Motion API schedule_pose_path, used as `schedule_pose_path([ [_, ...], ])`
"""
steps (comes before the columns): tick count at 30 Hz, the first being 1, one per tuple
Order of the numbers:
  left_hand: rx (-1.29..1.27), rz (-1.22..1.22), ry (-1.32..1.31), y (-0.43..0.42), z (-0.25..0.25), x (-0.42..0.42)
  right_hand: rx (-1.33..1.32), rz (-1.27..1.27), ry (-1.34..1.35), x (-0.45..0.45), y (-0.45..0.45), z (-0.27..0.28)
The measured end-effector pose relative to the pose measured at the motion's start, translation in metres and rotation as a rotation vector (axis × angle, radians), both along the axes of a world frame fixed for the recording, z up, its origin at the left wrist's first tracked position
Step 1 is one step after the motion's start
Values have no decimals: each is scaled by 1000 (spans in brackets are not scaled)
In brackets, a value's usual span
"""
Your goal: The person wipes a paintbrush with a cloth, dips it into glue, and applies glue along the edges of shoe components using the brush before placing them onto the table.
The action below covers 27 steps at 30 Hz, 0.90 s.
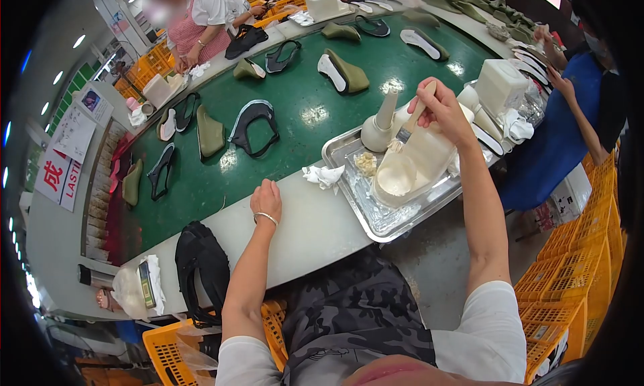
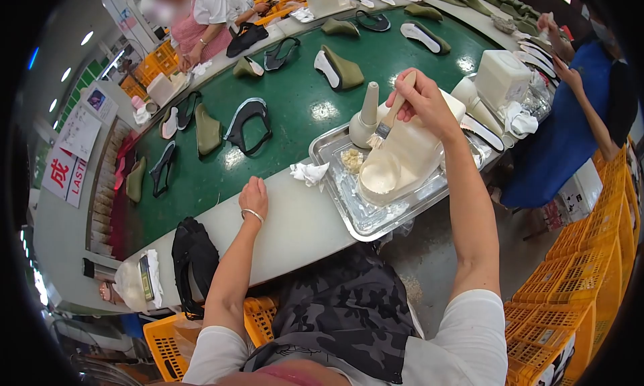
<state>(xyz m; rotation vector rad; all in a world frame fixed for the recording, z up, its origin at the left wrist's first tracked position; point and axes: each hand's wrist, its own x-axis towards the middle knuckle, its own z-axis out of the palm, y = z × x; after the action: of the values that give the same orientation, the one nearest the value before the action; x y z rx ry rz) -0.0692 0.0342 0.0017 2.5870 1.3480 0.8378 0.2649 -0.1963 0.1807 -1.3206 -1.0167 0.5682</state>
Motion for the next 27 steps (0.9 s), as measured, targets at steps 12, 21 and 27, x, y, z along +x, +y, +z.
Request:
schedule_pose_path([
  [12,-673,-616,-930,-116,82,41,-33,-50,-5,-2,3,-2],
  [21,-1652,-1778,-1162,-243,294,23,20,-42,69,1,7,-7],
  [27,-1570,-1916,-1428,-268,302,34,10,-28,-8,-1,3,-3],
])
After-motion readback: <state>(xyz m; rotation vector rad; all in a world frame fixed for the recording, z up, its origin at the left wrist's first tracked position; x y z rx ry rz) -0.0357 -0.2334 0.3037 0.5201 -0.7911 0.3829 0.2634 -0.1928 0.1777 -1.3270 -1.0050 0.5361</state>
